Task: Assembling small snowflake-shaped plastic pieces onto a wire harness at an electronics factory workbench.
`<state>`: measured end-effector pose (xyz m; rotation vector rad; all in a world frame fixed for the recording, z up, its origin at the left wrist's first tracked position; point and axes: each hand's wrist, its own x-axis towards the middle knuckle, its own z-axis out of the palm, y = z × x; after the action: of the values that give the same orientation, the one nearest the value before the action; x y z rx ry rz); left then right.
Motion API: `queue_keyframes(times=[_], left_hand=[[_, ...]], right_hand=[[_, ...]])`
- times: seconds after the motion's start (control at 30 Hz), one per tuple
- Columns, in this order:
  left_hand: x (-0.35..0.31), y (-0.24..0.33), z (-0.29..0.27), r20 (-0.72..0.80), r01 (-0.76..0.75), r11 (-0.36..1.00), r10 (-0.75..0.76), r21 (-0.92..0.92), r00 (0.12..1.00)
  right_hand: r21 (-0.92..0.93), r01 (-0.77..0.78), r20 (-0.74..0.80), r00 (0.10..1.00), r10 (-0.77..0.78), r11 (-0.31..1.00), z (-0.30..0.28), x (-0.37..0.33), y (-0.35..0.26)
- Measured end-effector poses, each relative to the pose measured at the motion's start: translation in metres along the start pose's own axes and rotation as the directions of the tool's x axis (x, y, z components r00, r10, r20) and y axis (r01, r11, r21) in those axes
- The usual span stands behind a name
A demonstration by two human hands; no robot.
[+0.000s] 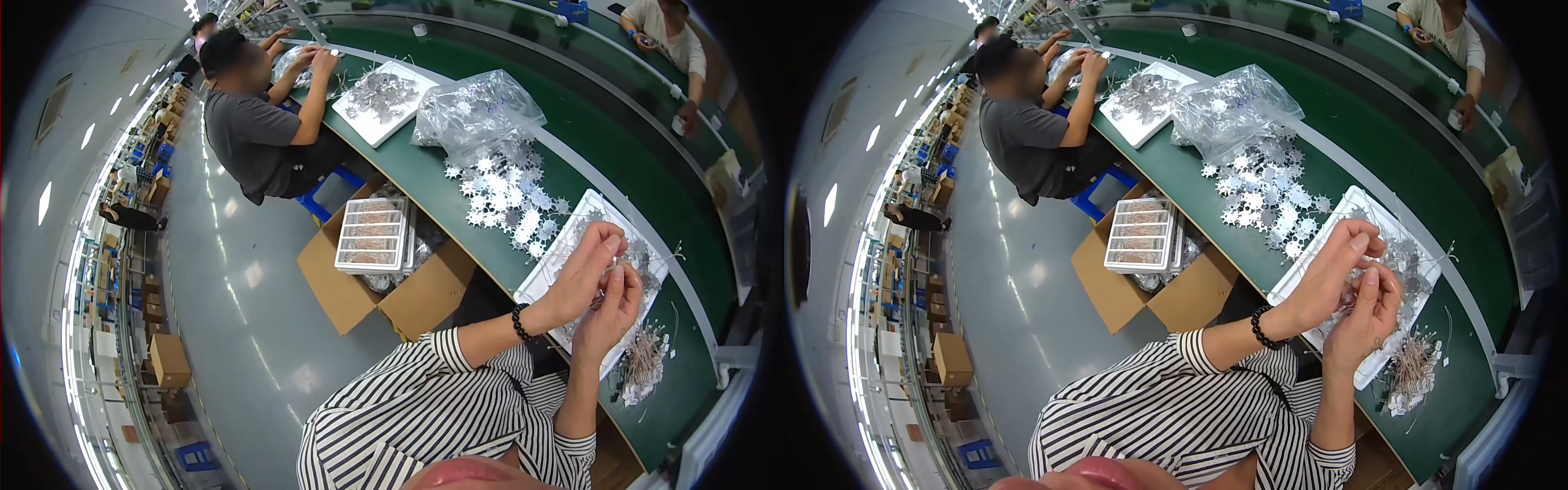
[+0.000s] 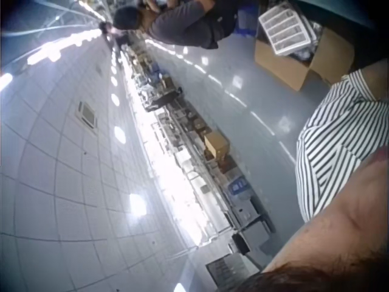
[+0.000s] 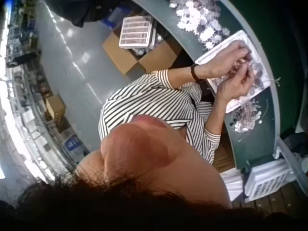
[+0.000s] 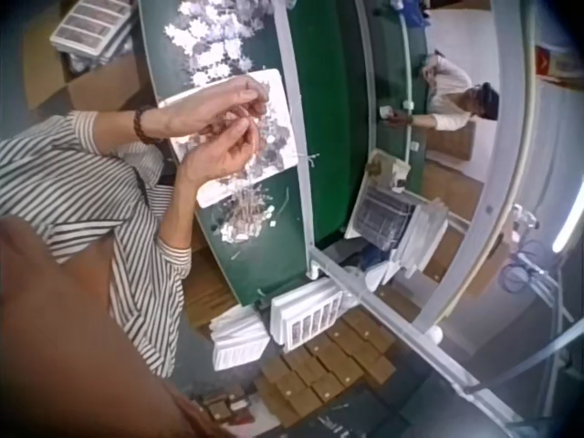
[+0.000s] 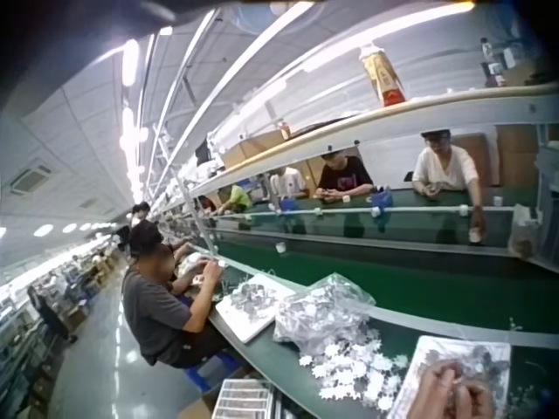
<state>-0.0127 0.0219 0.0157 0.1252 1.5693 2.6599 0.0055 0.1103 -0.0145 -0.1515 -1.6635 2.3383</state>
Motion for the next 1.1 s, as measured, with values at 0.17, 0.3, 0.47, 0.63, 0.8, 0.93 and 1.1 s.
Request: queue_keyframes(times=[0.17, 0.3, 0.47, 0.63, 0.8, 0.93, 1.1], left_hand=[[0.0, -0.006, -0.009, -0.034, -0.104, 0.982, 0.111, 0.159, 0.993], [-0.002, -0.018, -0.013, -0.059, -0.253, 0.908, 0.288, 0.335, 0.956], [-0.014, -0.014, -0.021, 0.02, -0.27, 0.896, 0.281, 0.353, 0.96], [-0.024, -0.015, -0.03, 0.075, -0.27, 0.921, 0.259, 0.282, 0.963], [-0.022, -0.016, -0.038, -0.027, -0.101, 0.995, 0.1, -0.019, 0.995], [-0.012, 0.011, -0.064, -0.023, -0.021, 0.861, 0.01, -0.508, 1.0], [-0.007, 0.012, -0.082, 0.028, 0.01, 0.793, 0.009, -0.61, 1.0]], right_hand=[[0.066, -0.194, 0.022, 0.981, 0.193, 0.979, 0.004, 0.0, 0.003], [0.151, -0.243, 0.018, 0.97, 0.244, 0.958, -0.003, 0.004, 0.004], [0.23, -0.196, -0.039, 0.977, 0.21, 0.953, 0.004, 0.007, -0.008], [0.205, -0.155, -0.03, 0.986, 0.165, 0.966, 0.006, 0.004, -0.014], [-0.129, -0.097, 0.001, 0.995, 0.098, 0.987, -0.007, 0.008, -0.024], [-0.351, 0.169, 0.187, 0.976, -0.108, 0.921, 0.026, 0.013, -0.048], [-0.469, 0.237, 0.36, 0.931, -0.06, 0.851, 0.04, 0.016, -0.056]])
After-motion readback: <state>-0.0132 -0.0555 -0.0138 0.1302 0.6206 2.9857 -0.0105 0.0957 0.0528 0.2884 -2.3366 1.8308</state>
